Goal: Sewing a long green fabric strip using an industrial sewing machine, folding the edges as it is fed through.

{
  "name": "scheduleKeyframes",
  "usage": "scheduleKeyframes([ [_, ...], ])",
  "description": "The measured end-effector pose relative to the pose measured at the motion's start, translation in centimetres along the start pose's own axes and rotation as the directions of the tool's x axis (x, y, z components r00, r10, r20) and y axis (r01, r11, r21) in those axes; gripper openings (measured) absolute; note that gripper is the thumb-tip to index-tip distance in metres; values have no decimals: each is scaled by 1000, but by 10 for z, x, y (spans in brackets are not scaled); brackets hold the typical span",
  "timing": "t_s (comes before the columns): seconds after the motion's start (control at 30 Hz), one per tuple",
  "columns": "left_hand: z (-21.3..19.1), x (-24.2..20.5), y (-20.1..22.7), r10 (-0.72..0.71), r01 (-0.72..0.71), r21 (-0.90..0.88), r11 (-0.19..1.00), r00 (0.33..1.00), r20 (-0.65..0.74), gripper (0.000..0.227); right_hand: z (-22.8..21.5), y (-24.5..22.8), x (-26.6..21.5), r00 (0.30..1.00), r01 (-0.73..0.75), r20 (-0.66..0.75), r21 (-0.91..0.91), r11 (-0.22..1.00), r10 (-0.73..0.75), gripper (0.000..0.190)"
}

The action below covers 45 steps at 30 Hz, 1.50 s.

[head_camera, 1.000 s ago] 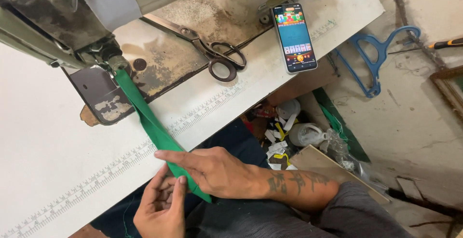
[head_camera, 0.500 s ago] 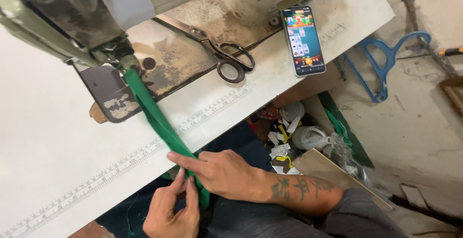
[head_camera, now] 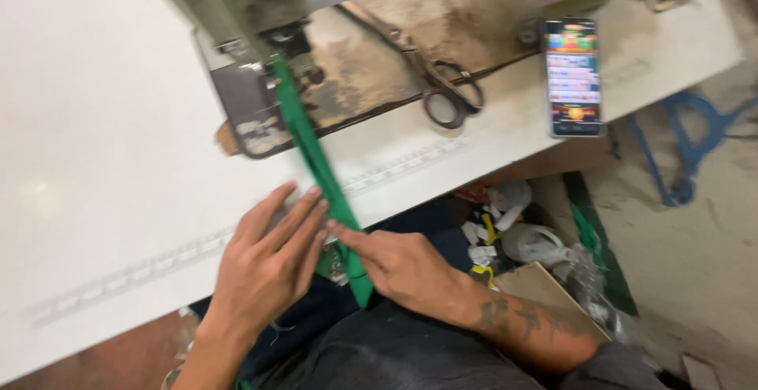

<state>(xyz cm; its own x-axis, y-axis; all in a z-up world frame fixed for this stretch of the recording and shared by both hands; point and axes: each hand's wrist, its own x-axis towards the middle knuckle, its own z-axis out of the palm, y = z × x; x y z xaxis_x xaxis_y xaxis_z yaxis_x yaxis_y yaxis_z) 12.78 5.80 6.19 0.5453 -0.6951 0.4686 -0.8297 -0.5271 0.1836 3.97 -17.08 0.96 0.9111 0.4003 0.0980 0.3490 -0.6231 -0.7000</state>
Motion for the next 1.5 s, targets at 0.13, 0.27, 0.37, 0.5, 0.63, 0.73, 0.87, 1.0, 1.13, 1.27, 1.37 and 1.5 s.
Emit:
scheduleKeyframes([
  [0.13,5,-13,-10,70,-70,10,998,998,4,34,-1,-4,3,998,-44,-43,32,999,45,55],
  [0.27,11,-17,-15,138,-139,43,989,990,25,36,-7,-4,3,995,-95,21,-25,995,96,63],
  [0.37,11,-19,-13,146,-148,33,988,989,36,34,-3,1,-1,998,-63,3,-79,995,64,63],
  [0.5,10,-17,-13,177,-177,8,984,984,-4,34,-14,-33,-7,976,8,-210,-250,968,-63,48],
  [0.63,5,-12,-17,228,-229,42,972,973,37,36,-38,-57,6,989,-141,-18,-334,932,144,57],
  [0.73,4,-9,-22,256,-257,15,966,966,46,28,-63,-25,42,986,-144,-131,-384,912,101,59],
  [0.87,4,-8,-29,276,-275,-48,960,961,5,18,-66,32,93,911,406,136,-464,787,-390,82],
  [1.0,-6,-12,-34,281,-279,-53,959,959,46,30,-61,38,95,913,403,167,-514,758,-372,79],
  [1.13,-3,-7,-33,269,-257,-188,948,962,45,31,-61,47,89,925,376,178,-565,734,-336,90],
  [1.27,2,-3,-32,254,-239,-143,960,963,95,35,-71,35,88,933,355,303,-684,638,-195,95],
  [1.37,6,-6,-34,250,-232,-141,962,960,123,39,-75,27,86,934,348,331,-760,548,-135,95],
  [1.5,5,-8,-34,269,-256,-108,960,955,124,44,-74,34,86,934,351,326,-755,554,-148,93],
])
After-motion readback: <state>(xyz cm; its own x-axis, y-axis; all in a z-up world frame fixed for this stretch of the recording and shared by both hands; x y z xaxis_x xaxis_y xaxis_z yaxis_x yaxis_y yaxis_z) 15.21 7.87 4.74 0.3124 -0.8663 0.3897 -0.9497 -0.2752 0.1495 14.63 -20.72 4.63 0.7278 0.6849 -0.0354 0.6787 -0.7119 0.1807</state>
